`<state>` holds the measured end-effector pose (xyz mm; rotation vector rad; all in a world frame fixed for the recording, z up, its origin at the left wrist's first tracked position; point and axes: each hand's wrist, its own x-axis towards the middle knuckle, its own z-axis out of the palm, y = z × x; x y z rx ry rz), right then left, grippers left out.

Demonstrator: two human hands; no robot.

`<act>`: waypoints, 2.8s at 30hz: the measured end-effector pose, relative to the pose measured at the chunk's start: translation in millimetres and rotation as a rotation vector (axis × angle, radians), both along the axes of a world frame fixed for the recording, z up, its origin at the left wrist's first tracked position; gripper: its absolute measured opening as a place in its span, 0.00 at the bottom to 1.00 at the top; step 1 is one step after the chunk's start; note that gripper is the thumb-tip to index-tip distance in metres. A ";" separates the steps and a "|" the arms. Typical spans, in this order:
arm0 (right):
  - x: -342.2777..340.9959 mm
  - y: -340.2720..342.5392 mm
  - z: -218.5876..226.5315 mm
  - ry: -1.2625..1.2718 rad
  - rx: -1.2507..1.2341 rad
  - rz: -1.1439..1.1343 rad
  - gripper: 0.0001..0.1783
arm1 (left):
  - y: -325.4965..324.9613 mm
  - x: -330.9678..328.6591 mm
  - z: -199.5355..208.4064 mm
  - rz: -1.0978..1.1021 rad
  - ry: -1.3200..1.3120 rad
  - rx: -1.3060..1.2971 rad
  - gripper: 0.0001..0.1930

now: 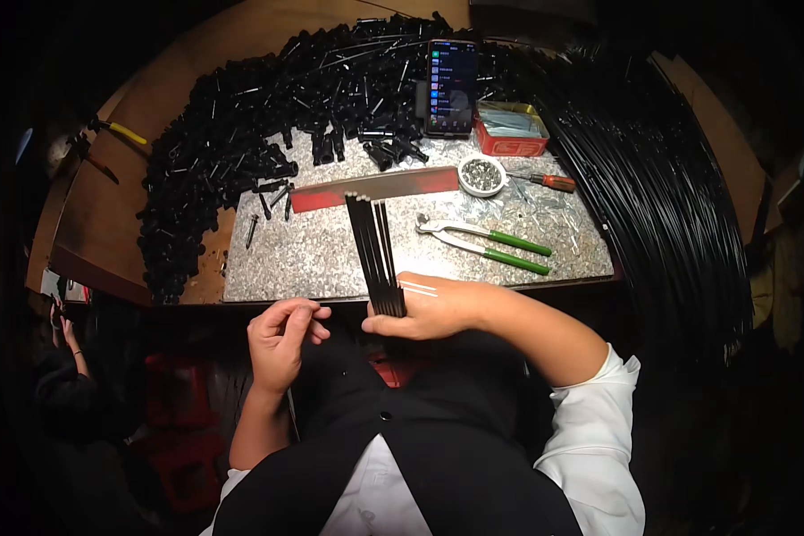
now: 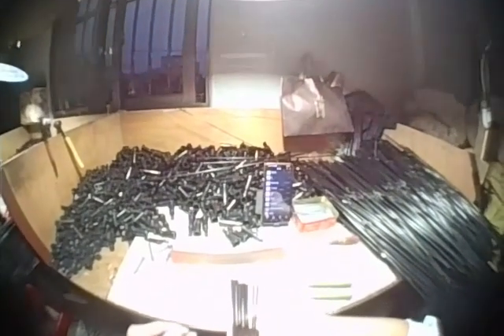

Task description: Manually grouping wires and inserting them into plastic connectors at a workbench.

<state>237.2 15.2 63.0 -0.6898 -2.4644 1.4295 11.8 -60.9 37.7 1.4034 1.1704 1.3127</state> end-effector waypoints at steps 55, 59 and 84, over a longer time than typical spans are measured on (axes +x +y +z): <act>-40.1 -15.2 -49.2 0.345 -0.145 -0.499 0.09 | 4.9 40.7 28.2 -0.261 -0.036 0.413 0.07; -39.5 -16.7 -45.4 0.323 -0.222 -0.490 0.08 | 12.0 54.9 32.1 -0.254 -0.011 0.494 0.09; -39.8 -25.4 -38.9 0.314 -0.107 -0.527 0.07 | 34.6 33.2 -5.8 0.058 -0.407 0.087 0.10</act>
